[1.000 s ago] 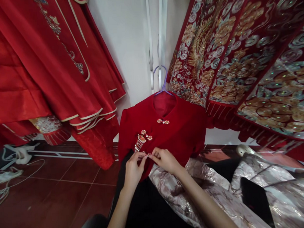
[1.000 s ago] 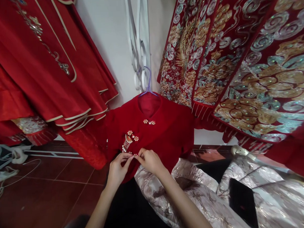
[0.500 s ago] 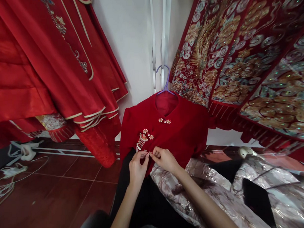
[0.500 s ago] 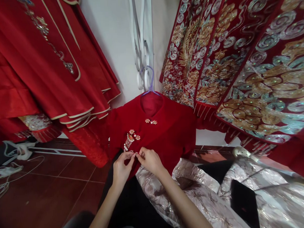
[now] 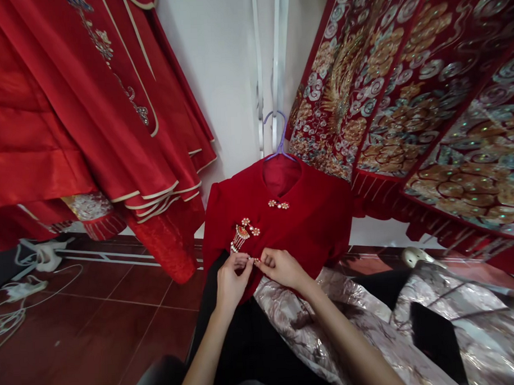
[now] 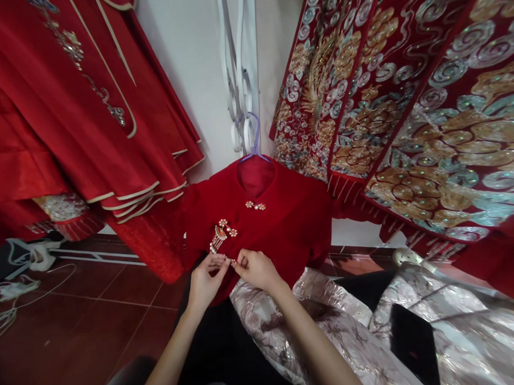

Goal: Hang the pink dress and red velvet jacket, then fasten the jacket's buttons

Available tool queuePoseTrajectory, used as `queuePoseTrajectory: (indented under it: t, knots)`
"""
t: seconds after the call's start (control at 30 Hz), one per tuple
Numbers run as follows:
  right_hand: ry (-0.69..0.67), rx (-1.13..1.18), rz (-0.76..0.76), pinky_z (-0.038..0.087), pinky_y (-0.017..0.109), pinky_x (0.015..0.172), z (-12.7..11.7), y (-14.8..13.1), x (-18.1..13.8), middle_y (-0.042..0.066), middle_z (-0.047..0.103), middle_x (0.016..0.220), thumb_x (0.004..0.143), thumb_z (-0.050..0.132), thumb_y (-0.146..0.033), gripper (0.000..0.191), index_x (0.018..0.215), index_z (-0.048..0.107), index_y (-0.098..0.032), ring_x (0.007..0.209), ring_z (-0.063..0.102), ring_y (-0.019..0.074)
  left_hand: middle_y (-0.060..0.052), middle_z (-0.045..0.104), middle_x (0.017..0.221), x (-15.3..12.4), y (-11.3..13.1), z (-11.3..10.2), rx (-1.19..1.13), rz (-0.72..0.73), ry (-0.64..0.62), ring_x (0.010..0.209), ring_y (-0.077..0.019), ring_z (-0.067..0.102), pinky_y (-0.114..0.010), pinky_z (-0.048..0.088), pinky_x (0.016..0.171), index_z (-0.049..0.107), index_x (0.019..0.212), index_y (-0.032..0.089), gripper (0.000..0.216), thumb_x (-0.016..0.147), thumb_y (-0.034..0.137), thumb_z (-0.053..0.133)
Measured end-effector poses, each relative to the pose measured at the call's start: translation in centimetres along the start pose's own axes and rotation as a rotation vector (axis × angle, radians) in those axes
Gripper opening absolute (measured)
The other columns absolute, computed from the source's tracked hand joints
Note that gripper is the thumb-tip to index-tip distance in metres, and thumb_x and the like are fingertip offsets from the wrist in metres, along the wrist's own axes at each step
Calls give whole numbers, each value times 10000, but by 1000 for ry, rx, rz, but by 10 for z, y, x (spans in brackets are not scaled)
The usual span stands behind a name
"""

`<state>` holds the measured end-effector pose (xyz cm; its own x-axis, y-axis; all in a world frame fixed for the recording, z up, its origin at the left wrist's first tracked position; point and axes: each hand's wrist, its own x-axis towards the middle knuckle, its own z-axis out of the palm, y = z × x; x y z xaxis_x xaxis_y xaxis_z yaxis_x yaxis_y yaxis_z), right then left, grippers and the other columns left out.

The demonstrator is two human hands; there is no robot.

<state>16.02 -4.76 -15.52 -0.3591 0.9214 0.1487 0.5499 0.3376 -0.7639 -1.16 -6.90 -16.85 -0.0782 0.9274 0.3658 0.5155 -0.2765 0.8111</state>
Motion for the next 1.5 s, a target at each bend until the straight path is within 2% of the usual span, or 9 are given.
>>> queuePoseTrajectory:
  t: [0.2,0.4,0.57,0.97,1.13,1.23,1.33,1.43,1.5]
  knots:
    - [-141,118,-112,389,183,528,-30,0,-7,-24,600,620,831,580,-382,231,713,551,-185,574,559,105,-44,643,944,46,26,-14,103,223,81,781,-130,629,-252,520,737,645,989,202,194,884,314,525]
    - [-167,136,-109,376,181,518,-30,1,-5,-22,591,624,833,587,-415,266,721,521,-184,570,536,97,-45,641,942,73,28,-15,384,436,-59,888,-197,580,-350,489,829,626,1027,215,171,889,252,532]
    - [-169,144,-123,382,188,532,-28,1,-6,-22,585,642,836,591,-386,242,728,519,-182,577,527,96,-37,635,899,75,28,-14,408,454,-57,853,-192,568,-339,485,799,608,915,203,87,891,241,533]
    - [-171,120,-119,374,195,542,-28,-3,-6,-20,592,651,846,572,-374,227,739,527,-179,585,529,95,-27,633,856,76,38,-7,400,462,-34,819,-169,580,-298,485,763,585,884,204,88,901,247,509]
    - [-271,111,-95,388,197,556,-40,-4,-10,-19,608,652,806,597,-297,165,718,524,-178,600,542,99,-45,604,978,87,67,0,547,555,-32,911,-198,527,-314,455,760,598,1019,213,188,887,325,526]
    - [-370,108,-64,398,199,563,-52,-4,-15,-18,624,650,777,610,-245,108,724,545,-176,600,558,103,-59,571,1041,106,90,7,619,709,-104,934,-203,499,-345,417,808,589,1114,223,247,915,313,475]
    - [-416,105,-29,391,200,549,-66,-6,-21,-15,615,620,782,613,-253,124,708,556,-170,576,551,101,-74,560,997,124,105,14,711,780,-180,928,-216,484,-354,390,780,617,1064,196,237,912,317,482]
    - [-391,108,-5,411,211,574,-78,-7,-25,4,645,699,795,633,-327,159,830,610,-173,617,567,109,-72,557,938,137,111,17,768,838,-243,919,-222,481,-357,374,773,637,966,178,205,908,305,488]
    - [-362,116,15,430,226,596,-84,-7,-27,13,662,781,784,660,-422,333,1022,605,-196,647,578,117,-75,559,943,142,112,17,773,881,-274,925,-222,483,-363,372,791,634,929,173,191,902,297,491]
